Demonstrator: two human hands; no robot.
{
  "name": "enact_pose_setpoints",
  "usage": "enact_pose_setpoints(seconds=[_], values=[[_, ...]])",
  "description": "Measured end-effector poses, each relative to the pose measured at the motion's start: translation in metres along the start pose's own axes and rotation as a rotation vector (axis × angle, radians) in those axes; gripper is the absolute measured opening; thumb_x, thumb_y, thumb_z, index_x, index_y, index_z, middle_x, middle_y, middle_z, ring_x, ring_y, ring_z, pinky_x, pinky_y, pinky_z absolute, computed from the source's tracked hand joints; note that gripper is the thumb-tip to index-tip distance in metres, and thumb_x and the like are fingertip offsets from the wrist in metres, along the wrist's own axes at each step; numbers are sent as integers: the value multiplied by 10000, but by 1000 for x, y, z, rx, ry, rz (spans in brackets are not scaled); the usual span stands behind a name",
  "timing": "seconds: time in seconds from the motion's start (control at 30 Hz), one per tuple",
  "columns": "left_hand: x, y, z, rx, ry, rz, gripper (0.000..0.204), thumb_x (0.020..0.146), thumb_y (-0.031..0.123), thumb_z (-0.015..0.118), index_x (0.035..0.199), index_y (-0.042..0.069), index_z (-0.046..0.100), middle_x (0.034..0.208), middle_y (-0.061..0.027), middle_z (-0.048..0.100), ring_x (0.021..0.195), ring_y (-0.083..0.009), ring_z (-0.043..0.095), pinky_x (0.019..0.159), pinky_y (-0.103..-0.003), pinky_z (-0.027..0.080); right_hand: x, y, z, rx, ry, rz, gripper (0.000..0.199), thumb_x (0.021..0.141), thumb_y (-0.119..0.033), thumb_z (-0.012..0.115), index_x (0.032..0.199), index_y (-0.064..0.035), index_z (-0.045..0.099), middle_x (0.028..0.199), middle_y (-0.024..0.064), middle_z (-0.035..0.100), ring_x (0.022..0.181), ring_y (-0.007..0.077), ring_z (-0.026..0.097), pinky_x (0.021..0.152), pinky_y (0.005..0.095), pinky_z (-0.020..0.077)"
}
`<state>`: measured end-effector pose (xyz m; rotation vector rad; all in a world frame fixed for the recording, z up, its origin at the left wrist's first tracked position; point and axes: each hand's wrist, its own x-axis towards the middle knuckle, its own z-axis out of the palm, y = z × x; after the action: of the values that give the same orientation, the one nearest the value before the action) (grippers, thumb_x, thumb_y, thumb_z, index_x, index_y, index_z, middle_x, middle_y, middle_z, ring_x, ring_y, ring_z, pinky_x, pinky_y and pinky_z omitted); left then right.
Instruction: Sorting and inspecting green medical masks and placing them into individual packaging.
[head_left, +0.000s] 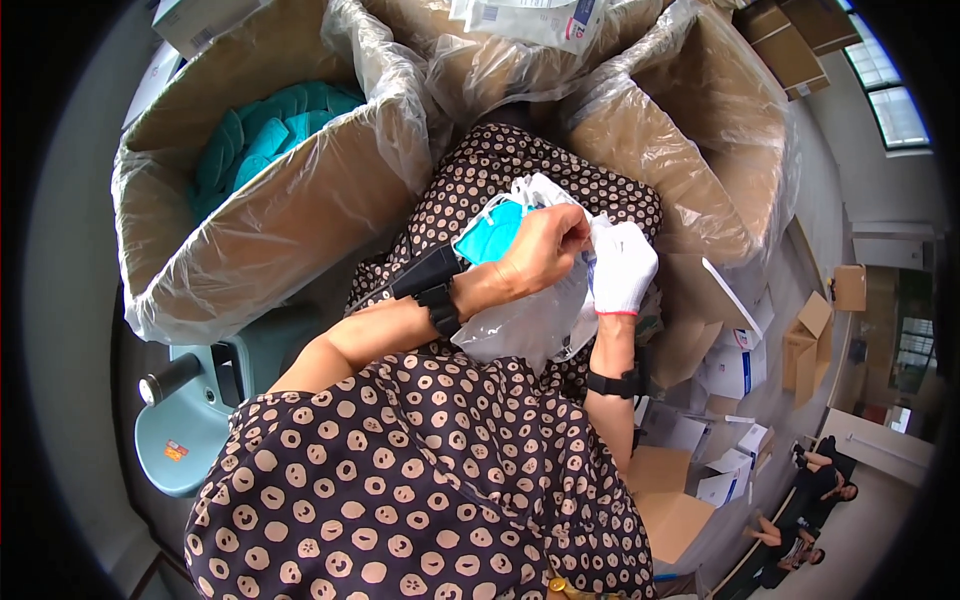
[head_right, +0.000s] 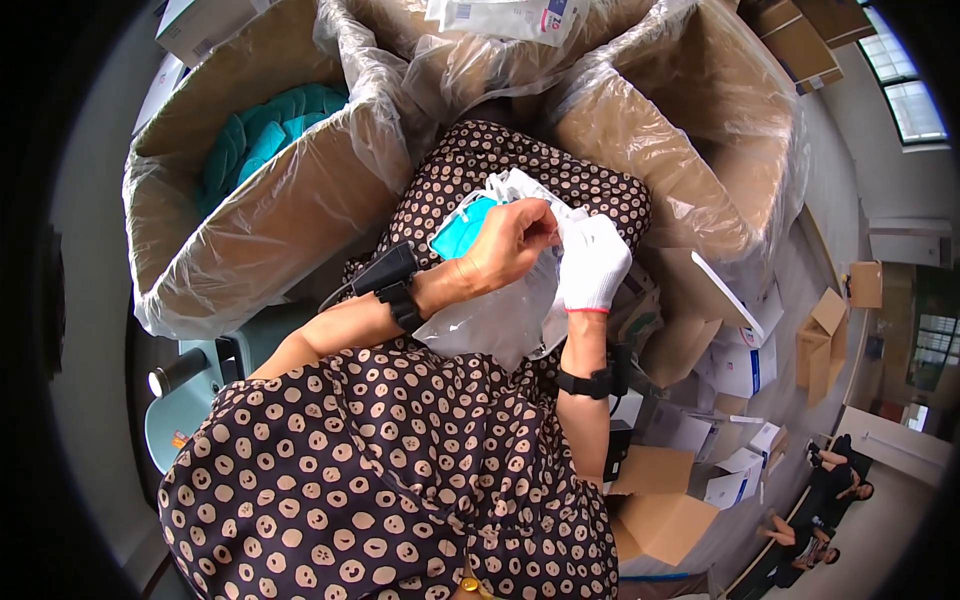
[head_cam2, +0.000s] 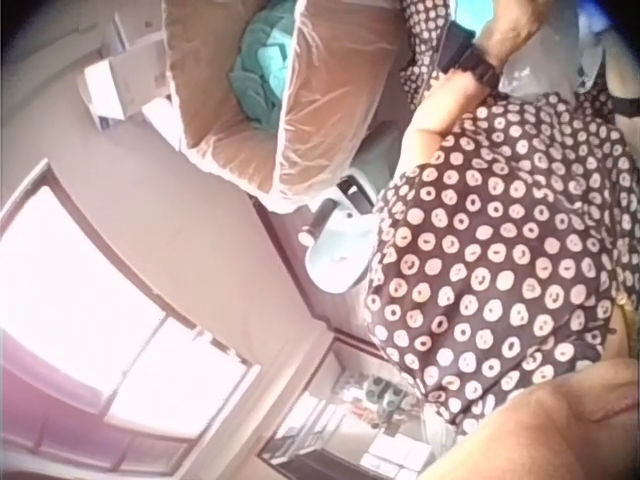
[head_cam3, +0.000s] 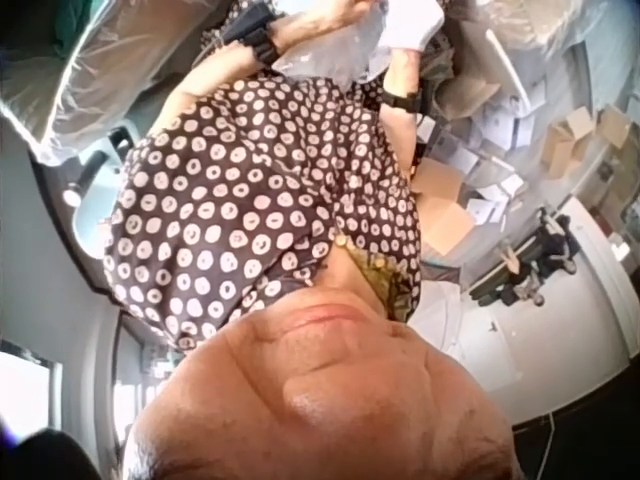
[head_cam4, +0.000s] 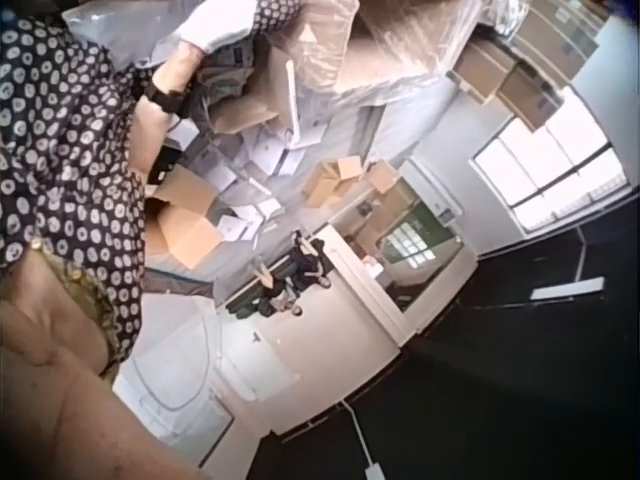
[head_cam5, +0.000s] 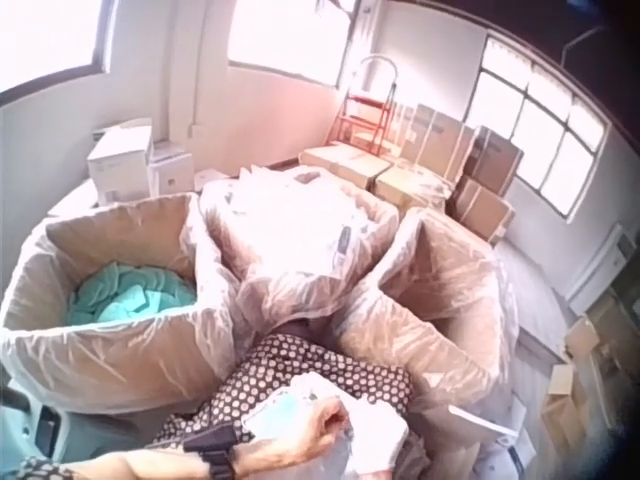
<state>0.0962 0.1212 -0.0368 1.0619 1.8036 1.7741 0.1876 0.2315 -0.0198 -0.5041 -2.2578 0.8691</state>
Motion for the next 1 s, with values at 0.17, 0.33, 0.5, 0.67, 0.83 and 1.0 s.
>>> enact_pose_setpoints(seconds=[0.17,0.33,0.5,0.67,0.83,1.0], values=[[-22,43,-10,-54,-253,240,134,762,-107,587,821,13,579,752,-79,574,760,-218,587,705,-321,472,5,56,-3,207,285,391,232,781,-102,738,647,-3,577,561,69,557,500,139,517,505,316,441],[-25,84,-82,-656,-624,-164,70,851,42,681,859,14,617,826,-4,614,794,-81,550,715,-235,448,12,71,-33,56,394,353,216,769,-99,742,654,15,600,571,60,604,497,135,530,508,316,449],[-41,85,-159,-732,-937,-156,181,818,105,733,821,-40,625,754,-61,603,702,-129,553,620,-236,420,9,76,-45,-312,307,160,243,787,-170,706,668,21,614,601,89,620,548,145,569,567,313,468],[-11,49,-155,-311,-924,-494,526,927,451,583,1118,-39,573,600,27,538,495,-29,448,435,-203,329,14,33,-20,50,151,280,175,838,-97,687,755,17,583,651,71,601,583,128,542,584,282,460],[6,10,-89,470,-397,-222,318,796,315,756,957,54,672,672,-29,525,601,-125,500,535,-293,414,13,33,-7,-41,4,141,179,834,-159,685,781,-11,599,718,127,627,625,255,608,617,338,484],[-8,-25,-83,259,-39,2,72,871,87,643,874,22,614,726,-77,565,660,-142,521,605,-301,454,13,37,-7,-223,-54,10,183,868,-192,633,832,-13,622,777,146,634,699,280,639,632,364,492]])
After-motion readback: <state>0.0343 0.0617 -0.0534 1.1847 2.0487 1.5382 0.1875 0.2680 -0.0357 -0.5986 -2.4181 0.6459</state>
